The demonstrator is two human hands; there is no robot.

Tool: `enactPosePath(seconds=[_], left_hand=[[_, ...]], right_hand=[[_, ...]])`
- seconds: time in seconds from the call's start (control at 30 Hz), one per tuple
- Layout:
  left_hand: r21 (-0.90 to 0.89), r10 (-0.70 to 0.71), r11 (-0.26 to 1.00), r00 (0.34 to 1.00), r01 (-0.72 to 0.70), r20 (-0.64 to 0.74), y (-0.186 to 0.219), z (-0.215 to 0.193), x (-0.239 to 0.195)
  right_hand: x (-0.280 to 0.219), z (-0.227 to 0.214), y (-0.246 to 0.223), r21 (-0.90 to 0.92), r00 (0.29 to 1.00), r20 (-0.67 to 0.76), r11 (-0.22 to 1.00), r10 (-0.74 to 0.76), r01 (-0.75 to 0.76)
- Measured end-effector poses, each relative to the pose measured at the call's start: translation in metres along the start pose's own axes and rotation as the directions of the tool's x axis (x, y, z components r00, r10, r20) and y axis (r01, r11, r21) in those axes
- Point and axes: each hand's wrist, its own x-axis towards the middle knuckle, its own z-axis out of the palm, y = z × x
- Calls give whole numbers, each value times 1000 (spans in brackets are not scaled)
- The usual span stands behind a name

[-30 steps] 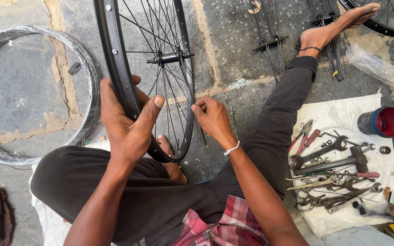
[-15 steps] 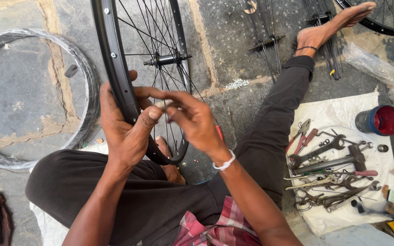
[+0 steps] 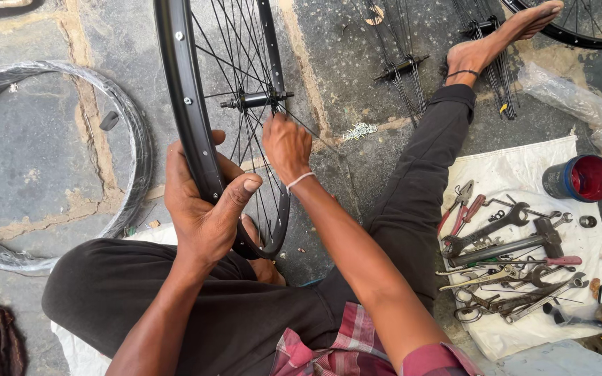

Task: The person is lacing a bicycle wheel by inserting spokes through the rim and hub. They use a red screwdriver to tighten the spoke nipples and secure the spokes in place. The person works methodically around the wheel, ensuring each spoke is properly seated and tightened.

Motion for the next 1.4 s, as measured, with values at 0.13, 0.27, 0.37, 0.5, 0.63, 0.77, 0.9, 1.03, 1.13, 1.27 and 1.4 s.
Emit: enactPosePath(seconds=[0.13,0.27,0.37,0.5,0.63,0.77,0.9,1.03,1.13,1.27,1.4], left_hand=[[-11,-10,1000,1000,10,2,-2,-4,2],[2,-3,1000,1000,3,-2,-4,-5,0],[3,-43,999,999,43,0,3,-1,2],[-92,-146,984,986,153,79,15,-1,12],[-258,-259,915,941,311,218,21,-3,7],[-148,-116,981,989,129,92,20,11,0],[-14,-42,999,999,43,22,17,12,-7],[-28,-172,985,985,172,3,16,17,-5],[-86,-277,958,961,275,-7,21,19,-2],[-32,-261,965,965,260,-32,24,27,2],[-81,-299,952,952,294,-58,28,34,7]], right_hand=[[-35,-17,-2,-36,997,-41,998,-59,58],[-57,-50,-7,-41,997,46,997,-59,61],[-60,-82,-19,34,986,167,999,8,-14],[-60,-132,-42,923,902,381,-39,202,-382],[-45,-160,-52,991,981,133,48,-144,-127],[-47,-122,-13,958,989,143,254,-32,-130],[-20,-16,114,752,873,127,528,470,-394],[-47,37,244,173,823,43,807,567,-565],[-57,51,284,123,881,-2,874,474,-470],[-44,59,290,140,900,-53,896,432,-422],[-34,57,285,48,935,-27,935,353,-352]])
